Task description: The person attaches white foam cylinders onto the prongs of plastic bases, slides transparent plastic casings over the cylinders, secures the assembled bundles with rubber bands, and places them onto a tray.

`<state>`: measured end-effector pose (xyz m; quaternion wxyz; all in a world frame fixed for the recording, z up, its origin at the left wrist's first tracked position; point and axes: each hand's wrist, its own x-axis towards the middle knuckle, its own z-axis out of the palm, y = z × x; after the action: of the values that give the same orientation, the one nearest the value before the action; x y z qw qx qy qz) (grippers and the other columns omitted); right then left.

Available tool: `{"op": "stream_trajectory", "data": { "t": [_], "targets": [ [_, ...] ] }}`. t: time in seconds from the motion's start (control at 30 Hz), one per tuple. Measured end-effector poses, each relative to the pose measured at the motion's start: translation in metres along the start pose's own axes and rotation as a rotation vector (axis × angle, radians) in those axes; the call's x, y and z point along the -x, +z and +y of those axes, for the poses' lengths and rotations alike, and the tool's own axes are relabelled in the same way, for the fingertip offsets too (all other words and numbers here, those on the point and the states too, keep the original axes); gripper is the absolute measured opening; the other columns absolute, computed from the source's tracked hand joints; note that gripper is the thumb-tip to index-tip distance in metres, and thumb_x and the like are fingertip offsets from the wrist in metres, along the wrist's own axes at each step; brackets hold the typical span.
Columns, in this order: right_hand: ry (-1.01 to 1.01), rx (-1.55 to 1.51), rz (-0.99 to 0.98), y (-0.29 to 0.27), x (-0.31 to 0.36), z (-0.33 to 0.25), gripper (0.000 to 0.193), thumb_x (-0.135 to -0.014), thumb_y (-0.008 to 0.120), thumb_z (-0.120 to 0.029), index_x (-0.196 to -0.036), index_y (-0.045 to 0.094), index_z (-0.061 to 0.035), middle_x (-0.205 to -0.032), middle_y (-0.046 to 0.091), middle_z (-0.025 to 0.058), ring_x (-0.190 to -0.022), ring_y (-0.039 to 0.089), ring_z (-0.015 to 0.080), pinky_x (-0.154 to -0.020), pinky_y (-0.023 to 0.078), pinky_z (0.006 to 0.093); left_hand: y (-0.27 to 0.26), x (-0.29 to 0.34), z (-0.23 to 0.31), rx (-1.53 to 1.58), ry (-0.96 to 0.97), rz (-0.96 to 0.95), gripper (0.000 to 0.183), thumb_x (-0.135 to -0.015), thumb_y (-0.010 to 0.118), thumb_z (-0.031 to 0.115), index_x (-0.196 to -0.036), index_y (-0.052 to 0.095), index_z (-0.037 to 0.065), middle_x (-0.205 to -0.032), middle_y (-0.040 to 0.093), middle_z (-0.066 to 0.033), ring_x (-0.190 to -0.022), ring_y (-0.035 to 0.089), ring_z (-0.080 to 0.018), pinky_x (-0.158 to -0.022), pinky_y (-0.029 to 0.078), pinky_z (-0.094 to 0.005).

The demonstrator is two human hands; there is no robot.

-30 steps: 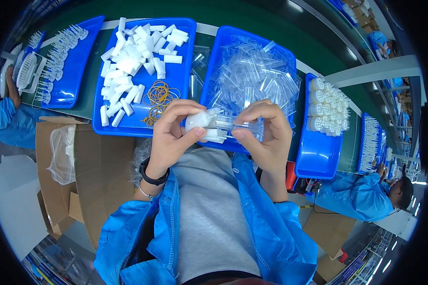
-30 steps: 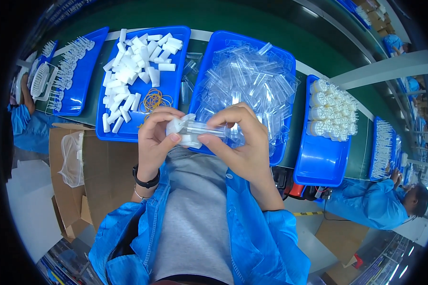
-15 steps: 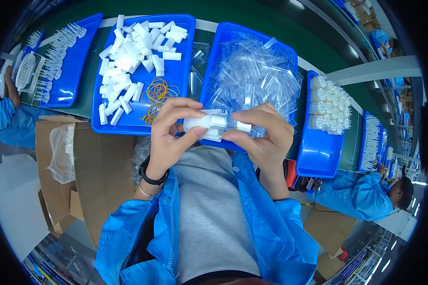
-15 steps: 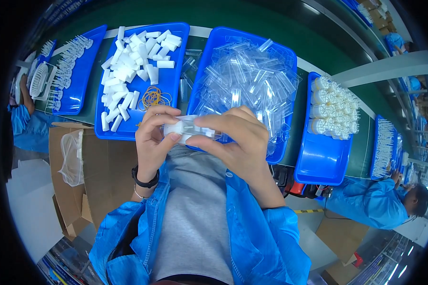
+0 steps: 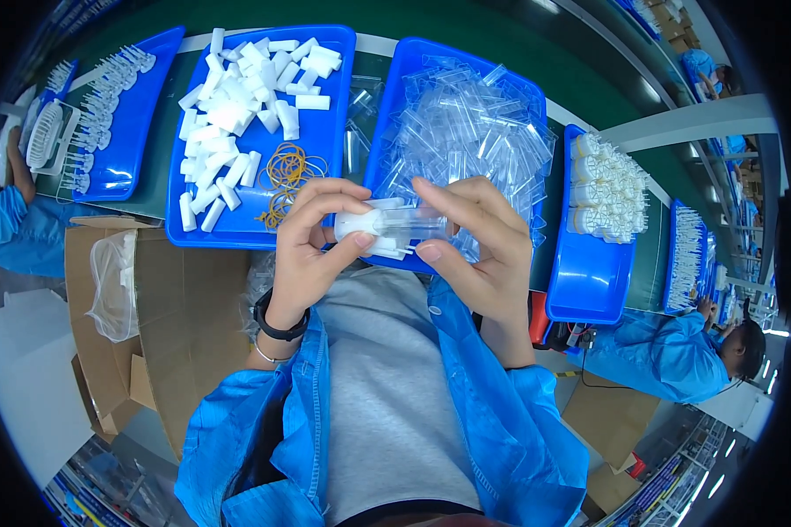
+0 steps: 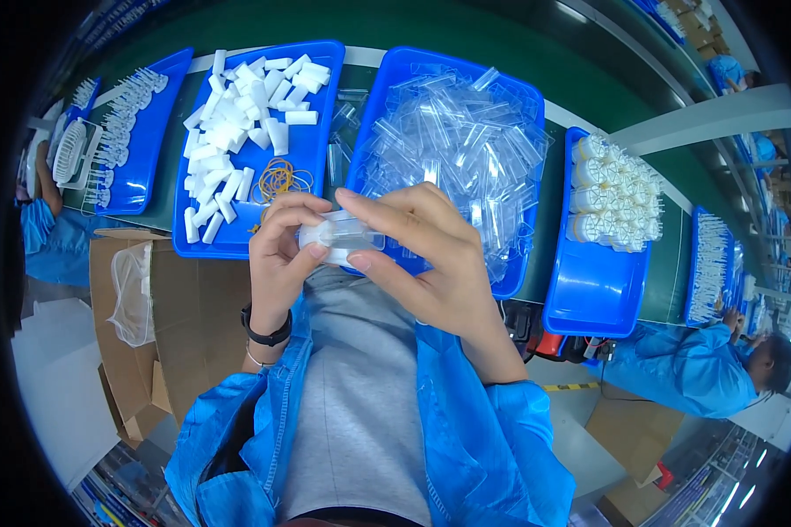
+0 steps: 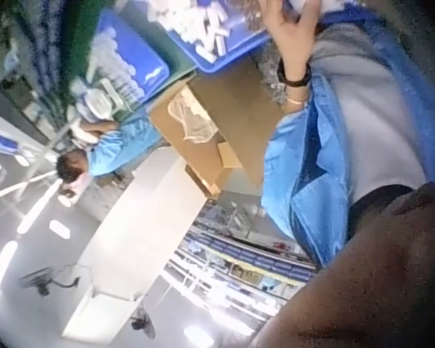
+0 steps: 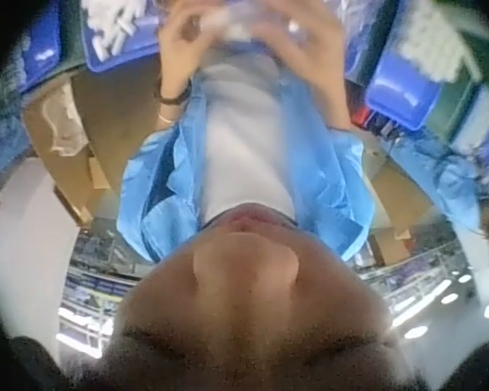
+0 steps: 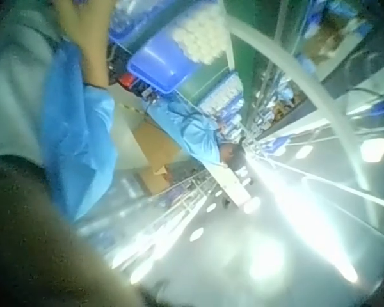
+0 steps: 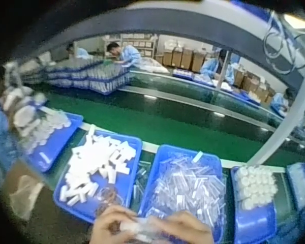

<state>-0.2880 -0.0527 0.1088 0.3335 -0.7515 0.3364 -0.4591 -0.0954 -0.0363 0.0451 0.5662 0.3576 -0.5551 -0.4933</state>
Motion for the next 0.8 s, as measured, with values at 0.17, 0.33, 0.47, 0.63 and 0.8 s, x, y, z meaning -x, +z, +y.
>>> {"op": "stream_trajectory", "data": {
  "t": [0.17,0.33,0.47,0.63,0.8],
  "targets": [
    [0.065,-0.016,0.007,-0.007,0.005,0.0,0.035,-0.068,0.076,-0.005,-0.102,0.069,-0.006,-0.082,0.064,0.006,-0.072,0.056,0.0125,-0.057,0.043,0.0222,-0.001,0.0,0.0,0.002,0.004,0.004,0.024,-0.077,0.066,-0.005,-0.099,0.06,-0.001,-0.113,0.049,-0.0107,-0.103,0.055,-0.0171,-0.079,0.056,-0.0257],
    [0.075,-0.043,0.069,-0.006,0.009,0.008,0.027,-0.065,0.078,-0.004,-0.091,0.07,-0.0048,-0.083,0.065,0.0074,-0.065,0.056,0.0112,-0.053,0.042,0.0219,0.002,0.0,0.001,-0.023,0.008,-0.02,0.023,-0.075,0.067,-0.004,-0.097,0.061,0.0,-0.112,0.049,-0.0104,-0.102,0.057,-0.0181,-0.079,0.056,-0.0281],
    [0.112,-0.016,0.186,0.002,0.008,0.004,0.023,-0.066,0.078,-0.004,-0.088,0.071,-0.0059,-0.074,0.064,0.0057,-0.059,0.055,0.0101,-0.051,0.041,0.021,0.002,0.001,0.001,-0.034,0.007,-0.019,0.024,-0.075,0.068,-0.004,-0.098,0.061,0.0,-0.112,0.049,-0.0101,-0.1,0.057,-0.0181,-0.079,0.057,-0.0289],
    [0.044,-0.012,0.106,-0.003,0.01,0.01,0.021,-0.065,0.079,-0.005,-0.085,0.072,-0.0063,-0.07,0.063,0.0049,-0.058,0.056,0.0095,-0.05,0.041,0.021,0.001,0.0,0.002,-0.073,0.007,-0.021,0.024,-0.075,0.069,-0.003,-0.097,0.062,0.001,-0.111,0.05,-0.0094,-0.101,0.057,-0.0179,-0.079,0.057,-0.0285],
    [0.181,-0.209,0.004,-0.01,0.012,0.011,0.026,-0.064,0.078,-0.002,-0.089,0.072,-0.0054,-0.072,0.065,0.0062,-0.059,0.058,0.0097,-0.053,0.044,0.0222,0.001,0.001,0.001,-0.079,0.007,-0.015,0.023,-0.074,0.069,-0.002,-0.096,0.063,0.002,-0.111,0.05,-0.009,-0.102,0.057,-0.0178,-0.078,0.057,-0.0284]
  ]
}}
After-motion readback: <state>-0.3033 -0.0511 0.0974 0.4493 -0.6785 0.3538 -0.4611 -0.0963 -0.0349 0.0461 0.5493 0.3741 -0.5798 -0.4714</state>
